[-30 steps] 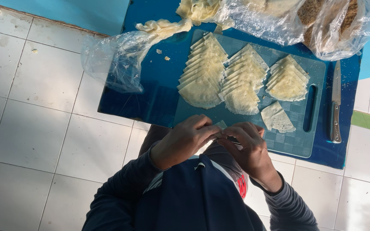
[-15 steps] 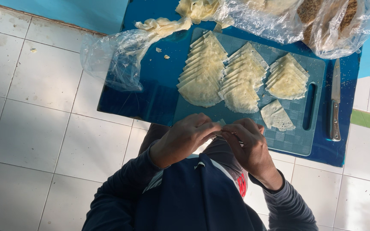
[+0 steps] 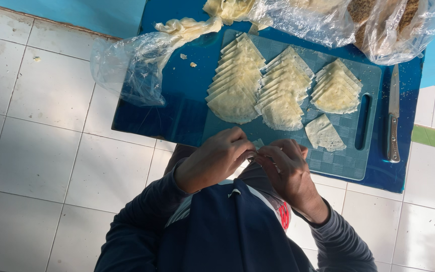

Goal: The person folds triangular pastry pockets from thin pastry sheets on a cutting board, spoons a brown filling from a plastic bag into each wrapper, and folds and seals them into triangular shapes, arranging the finished pastries in rows on the board.

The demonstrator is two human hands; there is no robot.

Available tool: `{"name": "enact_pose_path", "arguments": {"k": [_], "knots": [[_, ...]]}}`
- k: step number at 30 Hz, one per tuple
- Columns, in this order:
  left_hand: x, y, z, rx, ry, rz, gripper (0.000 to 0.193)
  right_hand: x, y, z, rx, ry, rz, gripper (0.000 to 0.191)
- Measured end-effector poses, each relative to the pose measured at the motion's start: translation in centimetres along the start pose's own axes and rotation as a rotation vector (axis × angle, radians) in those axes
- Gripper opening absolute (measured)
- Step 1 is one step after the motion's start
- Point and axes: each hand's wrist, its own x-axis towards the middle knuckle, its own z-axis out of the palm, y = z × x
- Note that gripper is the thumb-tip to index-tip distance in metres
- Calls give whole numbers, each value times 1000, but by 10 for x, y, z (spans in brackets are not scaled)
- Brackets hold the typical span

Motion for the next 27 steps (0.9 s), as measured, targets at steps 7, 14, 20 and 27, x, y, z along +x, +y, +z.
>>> {"name": "enact_pose_path", "arguments": {"k": [7, 14, 20, 27], "knots": [[6, 1, -3, 4, -1, -25, 14, 7, 2, -5, -31, -12, -106, 18], [9, 5, -4, -12, 33, -47, 17, 11, 4, -9, -70, -63, -113, 16], [7, 4, -3, -12, 65, -25, 14, 13, 9, -11, -39, -93, -70, 16], [10, 5, 0, 88, 57, -40, 15, 8, 2, -7, -127, 3, -153, 25]]}}
